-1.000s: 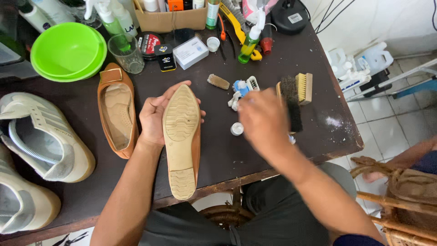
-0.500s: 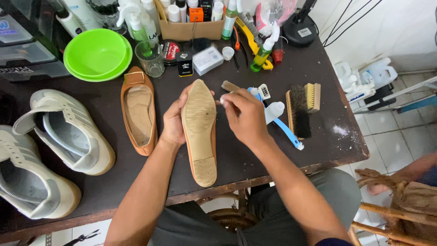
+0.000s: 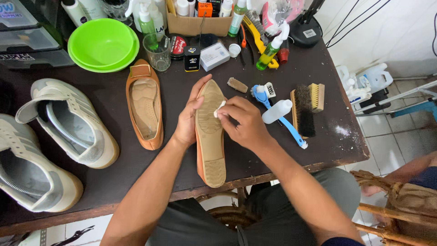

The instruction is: The person cleans the soles of two shoes. They first brush the sole of a white sneaker, then apply a liquid from a bottle to the sole of a brown loafer and wipe it with a cotton pad. The person repeats the wiping process on the second brown loafer.

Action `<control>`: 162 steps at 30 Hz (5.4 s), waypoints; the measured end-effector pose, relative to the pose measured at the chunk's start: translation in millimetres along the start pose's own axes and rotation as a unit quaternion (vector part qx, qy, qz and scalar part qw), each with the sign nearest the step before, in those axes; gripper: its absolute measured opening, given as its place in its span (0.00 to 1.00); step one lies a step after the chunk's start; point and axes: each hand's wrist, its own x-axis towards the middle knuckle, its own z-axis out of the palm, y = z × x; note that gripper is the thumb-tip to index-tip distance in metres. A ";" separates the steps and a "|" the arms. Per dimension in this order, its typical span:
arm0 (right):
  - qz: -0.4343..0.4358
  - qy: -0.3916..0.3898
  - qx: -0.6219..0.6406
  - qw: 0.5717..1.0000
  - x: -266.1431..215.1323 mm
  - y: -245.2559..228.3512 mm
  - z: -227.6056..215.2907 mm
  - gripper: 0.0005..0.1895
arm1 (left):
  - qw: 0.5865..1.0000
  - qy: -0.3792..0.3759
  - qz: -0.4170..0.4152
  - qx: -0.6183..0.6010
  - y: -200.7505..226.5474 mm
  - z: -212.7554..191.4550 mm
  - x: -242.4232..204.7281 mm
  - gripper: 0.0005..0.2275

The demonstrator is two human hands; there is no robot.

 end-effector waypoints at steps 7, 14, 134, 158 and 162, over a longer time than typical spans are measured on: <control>-0.026 -0.051 -0.017 0.998 -10.5 4.3 -12.3 0.04 | 1.000 -0.011 -0.020 0.019 -14.2 -6.1 5.6 0.30; -0.088 -0.071 -0.021 0.993 3.8 2.4 -22.1 0.06 | 0.998 -0.027 -0.040 0.029 -10.2 -9.3 7.5 0.30; -0.089 -0.073 0.067 0.991 -35.4 12.3 -24.9 0.09 | 0.996 -0.039 -0.056 0.049 -4.3 10.0 -7.9 0.32; -0.118 -0.077 -0.024 0.990 -34.2 10.2 -20.3 0.11 | 0.996 -0.042 -0.066 0.038 -20.6 4.6 -8.1 0.32; -0.113 -0.094 -0.022 0.989 -36.2 11.6 -23.8 0.12 | 0.995 -0.042 -0.083 0.044 -20.4 3.2 -9.6 0.32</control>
